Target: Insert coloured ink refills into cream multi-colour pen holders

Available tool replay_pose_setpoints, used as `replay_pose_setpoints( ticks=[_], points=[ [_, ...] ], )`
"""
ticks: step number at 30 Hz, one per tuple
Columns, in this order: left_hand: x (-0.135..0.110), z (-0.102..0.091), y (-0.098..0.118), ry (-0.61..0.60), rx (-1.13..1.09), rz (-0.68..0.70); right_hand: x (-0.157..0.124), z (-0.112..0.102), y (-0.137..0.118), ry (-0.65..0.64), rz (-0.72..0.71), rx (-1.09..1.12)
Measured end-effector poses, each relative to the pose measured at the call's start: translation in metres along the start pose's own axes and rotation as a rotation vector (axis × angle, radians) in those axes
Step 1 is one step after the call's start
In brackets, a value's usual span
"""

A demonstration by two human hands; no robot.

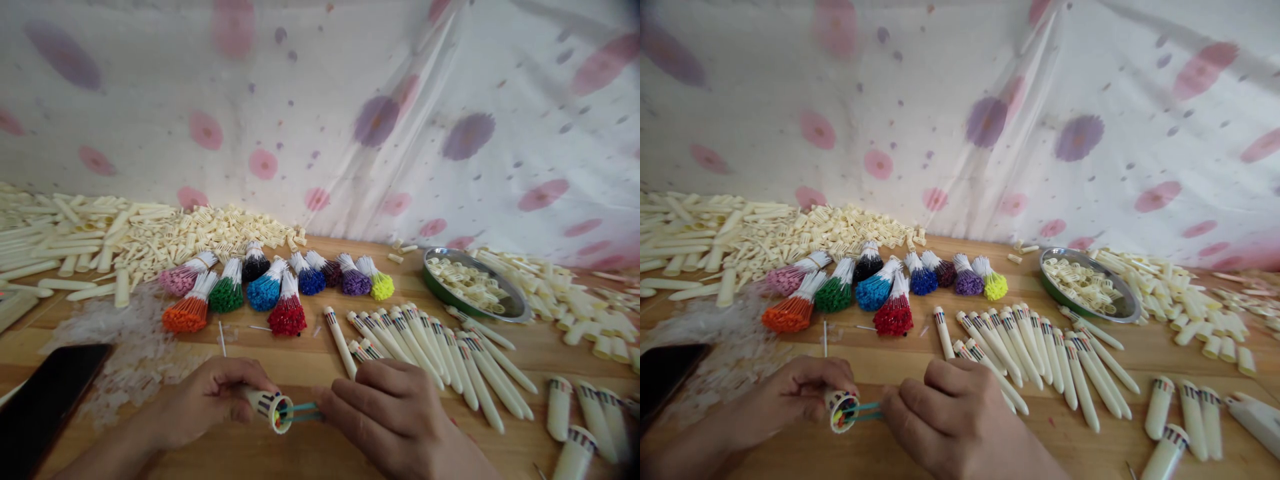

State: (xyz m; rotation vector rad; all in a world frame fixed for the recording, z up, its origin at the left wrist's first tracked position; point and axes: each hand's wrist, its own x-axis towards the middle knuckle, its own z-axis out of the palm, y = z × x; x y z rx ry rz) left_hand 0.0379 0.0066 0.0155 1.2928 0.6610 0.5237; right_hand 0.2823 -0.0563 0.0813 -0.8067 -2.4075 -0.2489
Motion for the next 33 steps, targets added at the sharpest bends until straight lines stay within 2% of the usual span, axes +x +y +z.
replay_pose_setpoints(
  ticks=[14, 33],
  points=[
    [-0.0011, -0.0022, -0.0013, -0.061, 0.025, 0.013, 0.0040, -0.0039, -0.0031, -0.001, -0.001, -0.077],
    [-0.0015, 0.0006, 0.0025, -0.023, 0.068, 0.003, 0.0031, -0.0042, -0.0049, -0.009, 0.012, -0.043]
  ],
)
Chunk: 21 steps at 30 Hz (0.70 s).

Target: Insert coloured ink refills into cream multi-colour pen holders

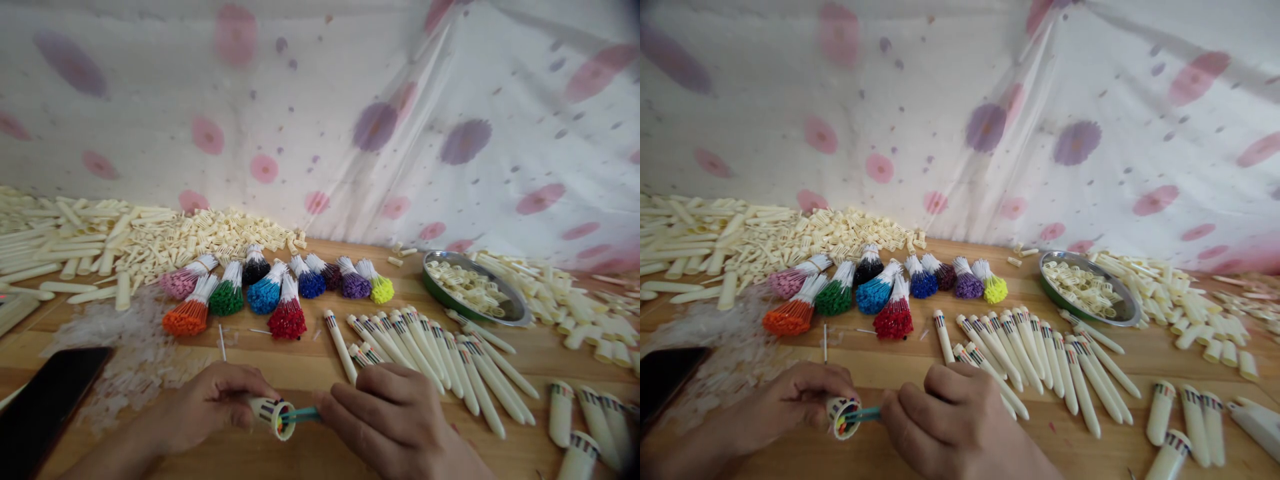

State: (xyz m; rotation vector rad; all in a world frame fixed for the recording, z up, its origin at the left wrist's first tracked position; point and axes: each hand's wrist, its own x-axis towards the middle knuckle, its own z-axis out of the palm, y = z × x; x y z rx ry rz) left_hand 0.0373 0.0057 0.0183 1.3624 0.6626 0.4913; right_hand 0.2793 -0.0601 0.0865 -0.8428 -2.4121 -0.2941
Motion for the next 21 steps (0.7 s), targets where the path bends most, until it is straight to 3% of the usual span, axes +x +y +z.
replay_pose_setpoints(
  ticks=[6, 10, 14, 21],
  points=[
    [0.000, 0.000, -0.001, 0.020, 0.045, 0.020, 0.000, 0.005, -0.001, 0.035, 0.033, -0.015],
    [-0.001, 0.000, -0.006, 0.132, 0.091, 0.035, -0.002, 0.014, 0.000, 0.074, 0.045, 0.043],
    [-0.002, 0.003, -0.006, 0.212, 0.133, 0.018, -0.001, 0.010, -0.002, 0.019, 0.062, 0.041],
    [-0.002, 0.007, 0.001, 0.314, 0.186, -0.084, -0.004, 0.002, 0.000, 0.024, -0.090, -0.102]
  ],
)
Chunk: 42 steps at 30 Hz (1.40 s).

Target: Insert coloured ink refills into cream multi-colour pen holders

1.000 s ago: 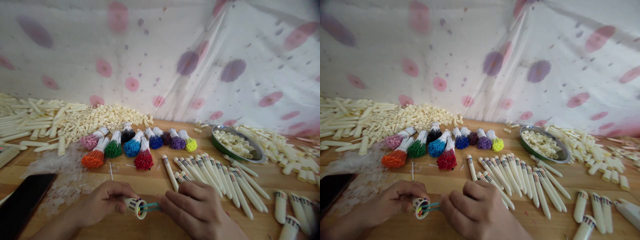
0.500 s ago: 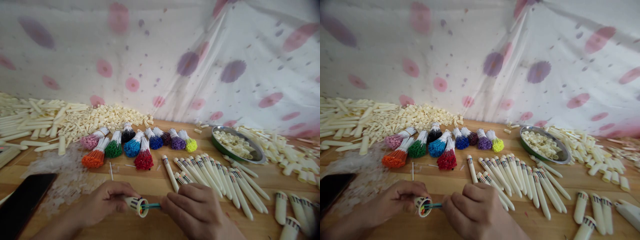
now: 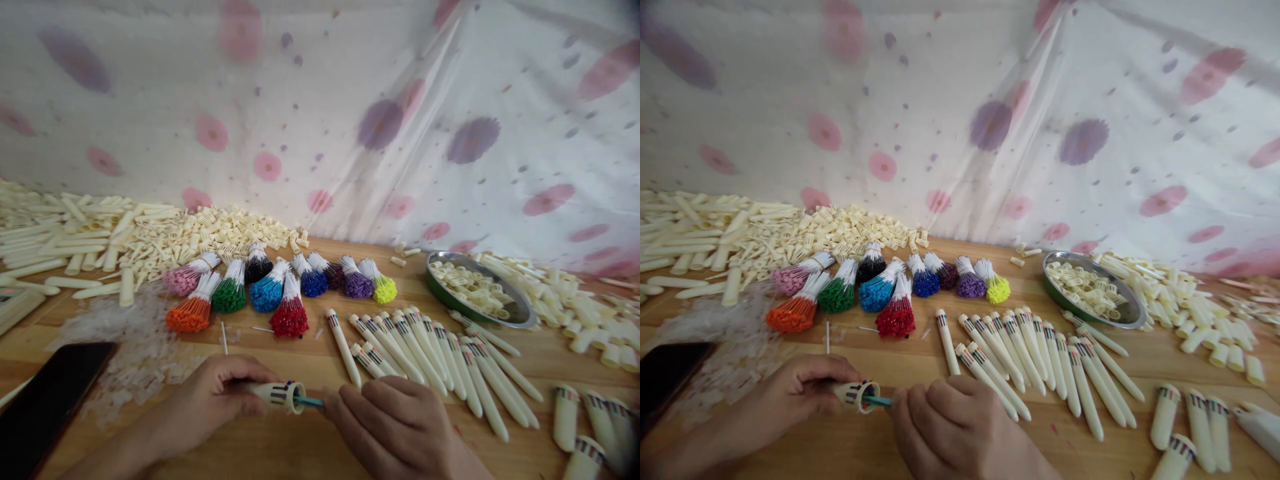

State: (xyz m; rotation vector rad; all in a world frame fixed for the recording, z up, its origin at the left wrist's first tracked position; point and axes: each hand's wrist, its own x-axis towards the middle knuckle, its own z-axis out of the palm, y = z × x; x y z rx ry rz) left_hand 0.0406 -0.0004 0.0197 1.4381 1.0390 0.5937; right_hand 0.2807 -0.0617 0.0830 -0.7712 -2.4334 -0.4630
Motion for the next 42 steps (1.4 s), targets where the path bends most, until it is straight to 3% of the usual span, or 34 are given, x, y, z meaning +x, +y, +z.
replay_pose_setpoints(
  ticks=[8, 16, 19, 22, 26, 28, 30, 32, 34, 36, 39, 42],
  points=[
    [0.000, 0.000, -0.005, 0.056, -0.006, -0.039, -0.003, 0.003, 0.004, -0.009, 0.005, -0.022],
    [0.000, -0.001, 0.003, 0.032, 0.013, -0.004, -0.013, 0.014, 0.013, 0.060, 0.076, 0.114],
    [0.000, -0.001, 0.003, 0.030, -0.071, 0.041, -0.016, 0.027, 0.021, 0.003, 0.303, 0.165],
    [0.001, -0.002, -0.001, 0.044, -0.165, 0.178, -0.018, 0.051, 0.023, -0.113, 0.498, 0.196],
    [0.004, -0.005, -0.004, 0.010, -0.223, 0.346, -0.021, 0.088, 0.015, -0.293, 0.507, 0.181],
    [0.006, -0.005, -0.005, -0.003, -0.240, 0.382, -0.021, 0.097, 0.010, -0.345, 0.527, 0.169],
    [0.007, -0.005, -0.006, -0.007, -0.245, 0.382, -0.020, 0.093, 0.006, -0.302, 0.564, 0.200],
    [0.008, -0.005, -0.006, -0.007, -0.234, 0.347, -0.017, 0.078, 0.002, -0.139, 0.562, 0.305],
    [0.009, -0.003, -0.006, 0.002, -0.217, 0.294, -0.011, 0.058, -0.002, 0.065, 0.473, 0.438],
    [0.009, -0.002, -0.006, 0.000, -0.199, 0.242, -0.002, 0.040, -0.007, 0.174, 0.368, 0.491],
    [0.008, 0.001, -0.007, -0.027, -0.172, 0.193, 0.009, 0.028, -0.013, 0.171, 0.271, 0.459],
    [0.006, 0.002, -0.008, -0.051, -0.144, 0.166, 0.014, 0.029, -0.016, 0.112, 0.228, 0.402]
  ],
)
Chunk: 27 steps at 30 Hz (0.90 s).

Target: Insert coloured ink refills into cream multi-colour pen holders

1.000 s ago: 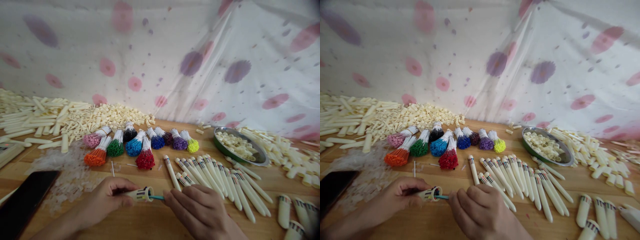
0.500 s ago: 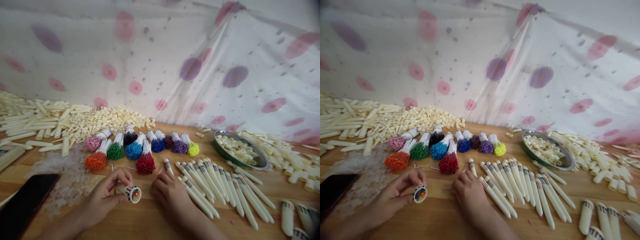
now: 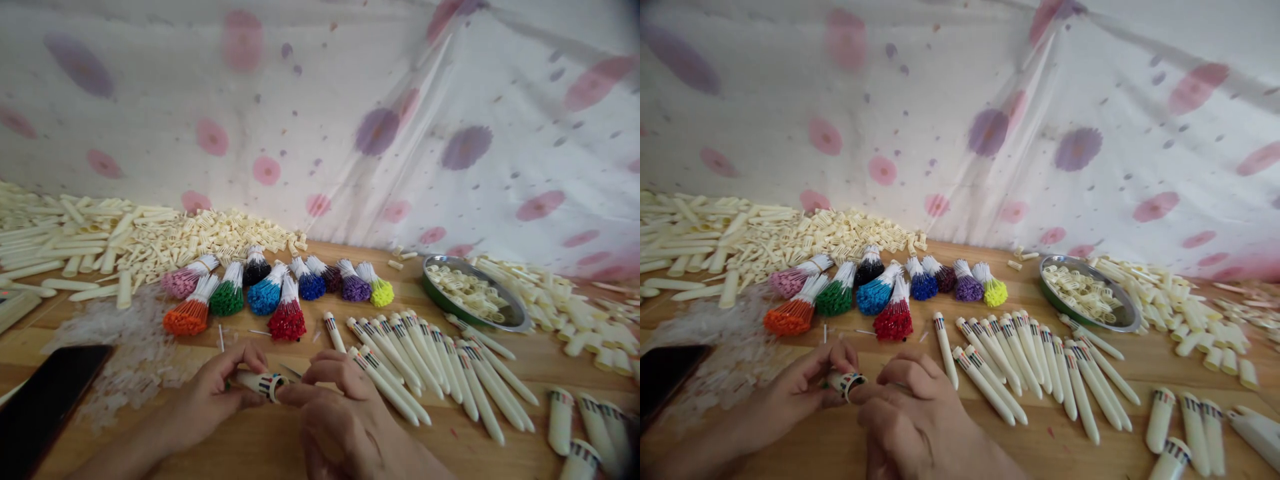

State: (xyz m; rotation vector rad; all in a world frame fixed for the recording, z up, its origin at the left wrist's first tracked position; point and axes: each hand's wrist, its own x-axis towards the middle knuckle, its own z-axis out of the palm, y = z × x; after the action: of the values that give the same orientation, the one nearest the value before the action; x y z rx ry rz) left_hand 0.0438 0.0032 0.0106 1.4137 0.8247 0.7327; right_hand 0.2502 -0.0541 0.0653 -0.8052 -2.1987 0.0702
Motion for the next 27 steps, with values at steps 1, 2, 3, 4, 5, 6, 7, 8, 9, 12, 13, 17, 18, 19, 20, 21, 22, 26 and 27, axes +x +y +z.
replay_pose_setpoints(
  ticks=[1, 2, 3, 4, 5, 6, 7, 8, 9, 12, 13, 17, 18, 19, 20, 21, 22, 26, 27],
  points=[
    [0.000, 0.000, 0.000, -0.005, 0.003, -0.008, 0.000, 0.002, 0.001, -0.012, -0.010, -0.012],
    [-0.001, 0.001, 0.000, -0.006, 0.003, -0.018, 0.000, 0.004, 0.002, -0.016, -0.021, -0.020],
    [-0.001, 0.002, -0.001, -0.001, -0.001, -0.026, -0.001, 0.005, 0.003, -0.022, -0.031, -0.024],
    [-0.001, 0.002, -0.001, 0.009, -0.007, -0.030, -0.002, 0.006, 0.004, -0.038, -0.033, -0.026],
    [-0.001, 0.003, -0.003, 0.018, -0.018, -0.030, -0.002, 0.006, 0.005, -0.062, -0.029, -0.028],
    [-0.001, 0.004, -0.004, 0.027, -0.039, -0.022, -0.003, 0.007, 0.005, -0.082, -0.025, -0.031],
    [-0.001, 0.005, -0.006, 0.035, -0.064, -0.011, -0.004, 0.007, 0.006, -0.096, -0.025, -0.035],
    [0.000, 0.007, -0.008, 0.039, -0.092, 0.005, -0.005, 0.007, 0.006, -0.112, -0.024, -0.043],
    [0.000, 0.008, -0.011, 0.043, -0.118, 0.022, -0.005, 0.006, 0.006, -0.124, -0.026, -0.055],
    [0.001, 0.010, -0.016, 0.046, -0.144, 0.055, -0.006, 0.006, 0.005, -0.165, -0.033, -0.084],
    [0.002, 0.010, -0.016, 0.044, -0.146, 0.065, -0.006, 0.005, 0.005, -0.176, -0.030, -0.078],
    [0.004, 0.006, -0.012, 0.040, -0.178, 0.122, -0.008, -0.002, 0.005, -0.137, 0.119, 0.112],
    [0.004, 0.005, -0.011, 0.038, -0.186, 0.135, -0.009, -0.004, 0.005, -0.109, 0.178, 0.171],
    [0.005, 0.004, -0.009, 0.038, -0.190, 0.148, -0.009, -0.006, 0.004, -0.084, 0.228, 0.215],
    [0.005, 0.003, -0.007, 0.035, -0.191, 0.160, -0.010, -0.007, 0.004, -0.068, 0.259, 0.238],
    [0.005, 0.003, -0.006, 0.035, -0.191, 0.175, -0.010, -0.009, 0.003, -0.056, 0.265, 0.241],
    [0.005, 0.002, -0.006, 0.035, -0.188, 0.189, -0.009, -0.010, 0.003, -0.055, 0.253, 0.231],
    [0.006, 0.003, -0.006, 0.039, -0.161, 0.210, -0.003, -0.009, 0.000, -0.109, 0.099, 0.149],
    [0.006, 0.003, -0.007, 0.043, -0.152, 0.206, -0.001, -0.007, 0.000, -0.132, 0.050, 0.120]
  ],
)
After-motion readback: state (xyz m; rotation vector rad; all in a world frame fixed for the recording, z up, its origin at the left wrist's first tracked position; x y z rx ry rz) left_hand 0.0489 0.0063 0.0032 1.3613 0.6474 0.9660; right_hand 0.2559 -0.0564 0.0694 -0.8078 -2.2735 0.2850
